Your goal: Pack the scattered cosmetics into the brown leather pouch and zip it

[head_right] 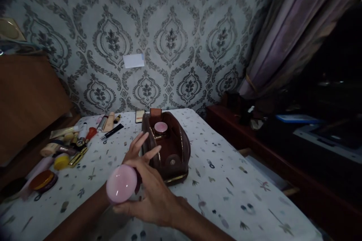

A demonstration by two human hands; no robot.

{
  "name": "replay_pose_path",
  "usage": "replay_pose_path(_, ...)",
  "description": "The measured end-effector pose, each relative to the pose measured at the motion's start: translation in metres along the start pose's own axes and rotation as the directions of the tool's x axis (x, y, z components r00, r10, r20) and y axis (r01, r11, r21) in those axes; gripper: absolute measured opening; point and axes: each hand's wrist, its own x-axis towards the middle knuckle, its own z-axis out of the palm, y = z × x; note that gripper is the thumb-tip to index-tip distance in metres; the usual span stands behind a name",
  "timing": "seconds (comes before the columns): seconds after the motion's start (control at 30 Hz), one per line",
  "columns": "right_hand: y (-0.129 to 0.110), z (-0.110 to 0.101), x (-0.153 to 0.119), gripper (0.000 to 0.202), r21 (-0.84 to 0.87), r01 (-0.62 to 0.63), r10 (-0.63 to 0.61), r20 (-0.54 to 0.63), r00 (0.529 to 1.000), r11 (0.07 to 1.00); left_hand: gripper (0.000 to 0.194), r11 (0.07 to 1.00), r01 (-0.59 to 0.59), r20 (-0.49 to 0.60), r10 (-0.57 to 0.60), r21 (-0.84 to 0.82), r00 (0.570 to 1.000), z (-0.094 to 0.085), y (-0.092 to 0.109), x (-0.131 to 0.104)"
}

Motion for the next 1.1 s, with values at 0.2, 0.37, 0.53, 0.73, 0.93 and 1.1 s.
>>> replay_pose_path(0.2,-0.001,-0.005,-0.006,0.065,0.033,-0.06,0.061,-0.039,0.997,0.998,0.034,0.989,-0.139,0.109,0.133,0.054,0.985,-0.006,-0.001,0.012)
replay_pose_path(0.37,-0.001,-0.022,-0.002,0.054,0.257,-0.108,0.14,-0.109,0.984,0.96,0.055,0.988,-0.132,0.332,0.149,-0.076,0.931,-0.039,0.006,0.03)
replay_pose_path(0.53,0.01,-0.044,0.008,0.052,0.297,-0.055,0.176,-0.396,0.901,0.953,0.037,0.969,-0.239,0.335,0.204,0.064,0.92,-0.06,0.024,0.049)
replay_pose_path(0.73,0.026,-0.064,0.013,0.051,0.446,-0.072,0.323,-0.519,0.791,0.892,0.027,0.956,-0.264,0.43,0.186,0.129,0.883,-0.069,0.034,0.061)
replay_pose_path(0.93,0.028,-0.075,0.01,0.039,0.522,-0.028,0.373,-0.569,0.733,0.852,0.028,0.952,-0.273,0.443,0.185,0.142,0.877,-0.07,0.037,0.057)
replay_pose_path(1.1,0.029,-0.072,0.012,0.04,0.518,-0.031,0.374,-0.575,0.727,0.855,0.036,0.975,-0.198,0.404,0.143,0.097,0.903,-0.06,0.036,0.047)
